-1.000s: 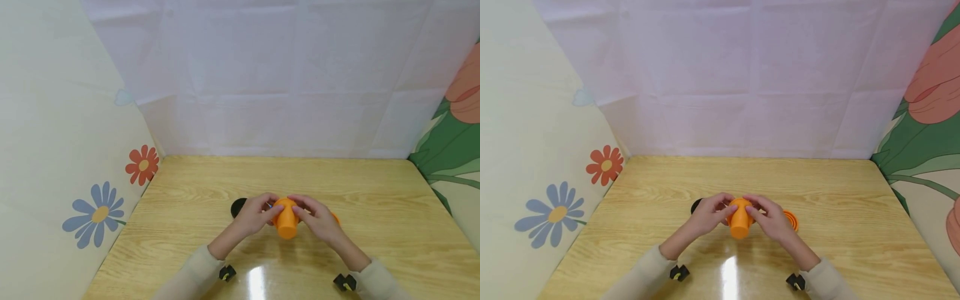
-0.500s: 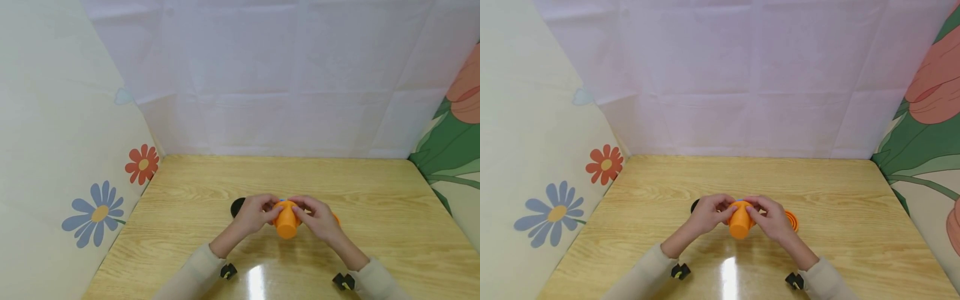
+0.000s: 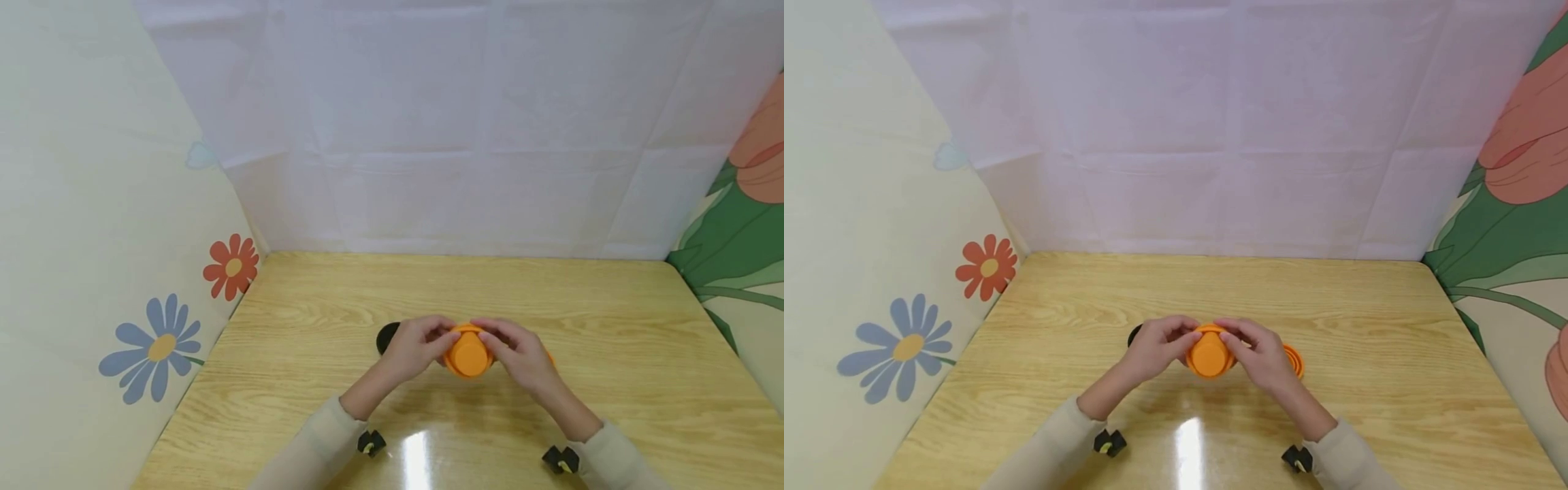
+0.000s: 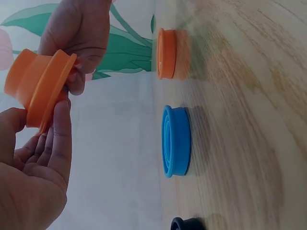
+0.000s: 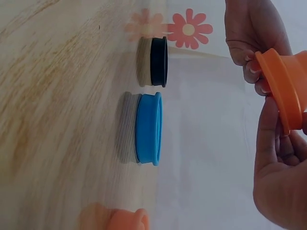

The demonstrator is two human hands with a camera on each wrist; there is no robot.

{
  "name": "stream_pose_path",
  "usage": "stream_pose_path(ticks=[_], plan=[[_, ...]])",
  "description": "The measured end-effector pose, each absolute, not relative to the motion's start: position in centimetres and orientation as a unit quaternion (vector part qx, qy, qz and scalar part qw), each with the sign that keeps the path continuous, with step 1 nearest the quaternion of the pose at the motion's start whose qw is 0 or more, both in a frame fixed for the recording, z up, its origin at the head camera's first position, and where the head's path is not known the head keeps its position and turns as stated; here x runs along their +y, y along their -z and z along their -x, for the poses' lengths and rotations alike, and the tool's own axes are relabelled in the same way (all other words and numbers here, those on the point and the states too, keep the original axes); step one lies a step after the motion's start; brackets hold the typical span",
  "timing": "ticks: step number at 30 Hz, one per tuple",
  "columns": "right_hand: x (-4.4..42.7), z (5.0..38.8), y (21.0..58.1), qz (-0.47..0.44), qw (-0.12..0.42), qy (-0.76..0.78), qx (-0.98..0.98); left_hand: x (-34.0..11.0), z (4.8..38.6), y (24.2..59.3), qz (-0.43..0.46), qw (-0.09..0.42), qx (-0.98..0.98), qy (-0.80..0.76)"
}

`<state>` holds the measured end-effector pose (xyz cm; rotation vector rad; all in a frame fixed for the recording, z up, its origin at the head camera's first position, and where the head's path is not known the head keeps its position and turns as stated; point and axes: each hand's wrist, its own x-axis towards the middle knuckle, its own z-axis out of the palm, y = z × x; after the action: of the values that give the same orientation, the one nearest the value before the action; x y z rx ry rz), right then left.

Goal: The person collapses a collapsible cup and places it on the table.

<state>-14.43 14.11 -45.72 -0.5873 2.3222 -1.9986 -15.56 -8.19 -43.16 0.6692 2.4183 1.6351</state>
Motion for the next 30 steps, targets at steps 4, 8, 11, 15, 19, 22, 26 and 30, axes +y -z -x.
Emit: stream_pose_path(ticks=[4,8,11,15,19,22,26,30], plan=[[14.4,14.5,45.6,0.197,0.026,0.650,0.733,-8.3,15.7,43.3,-0.222,0.108,0.781,-0.573],[14.5,14.6,45.5,0.205,0.036,0.654,0.727,-8.8,15.7,43.2,-0.219,0.152,0.759,-0.593],[14.6,14.6,45.5,0.208,0.048,0.656,0.724,-9.1,15.6,43.0,-0.218,0.182,0.749,-0.598],[14.9,14.6,45.4,0.220,0.073,0.660,0.715,-9.1,15.6,42.9,-0.222,0.197,0.748,-0.594],[15.2,14.7,45.2,0.251,0.105,0.652,0.708,-9.0,15.6,42.9,-0.220,0.199,0.757,-0.582],[15.3,14.8,45.0,0.273,0.127,0.637,0.709,-9.0,15.6,42.9,-0.225,0.193,0.774,-0.559],[15.3,14.8,44.8,0.298,0.133,0.619,0.714,-9.0,15.5,42.9,-0.244,0.169,0.804,-0.515],[15.1,14.8,45.0,0.322,0.107,0.606,0.719,-8.9,15.4,42.9,-0.254,0.151,0.819,-0.492]])
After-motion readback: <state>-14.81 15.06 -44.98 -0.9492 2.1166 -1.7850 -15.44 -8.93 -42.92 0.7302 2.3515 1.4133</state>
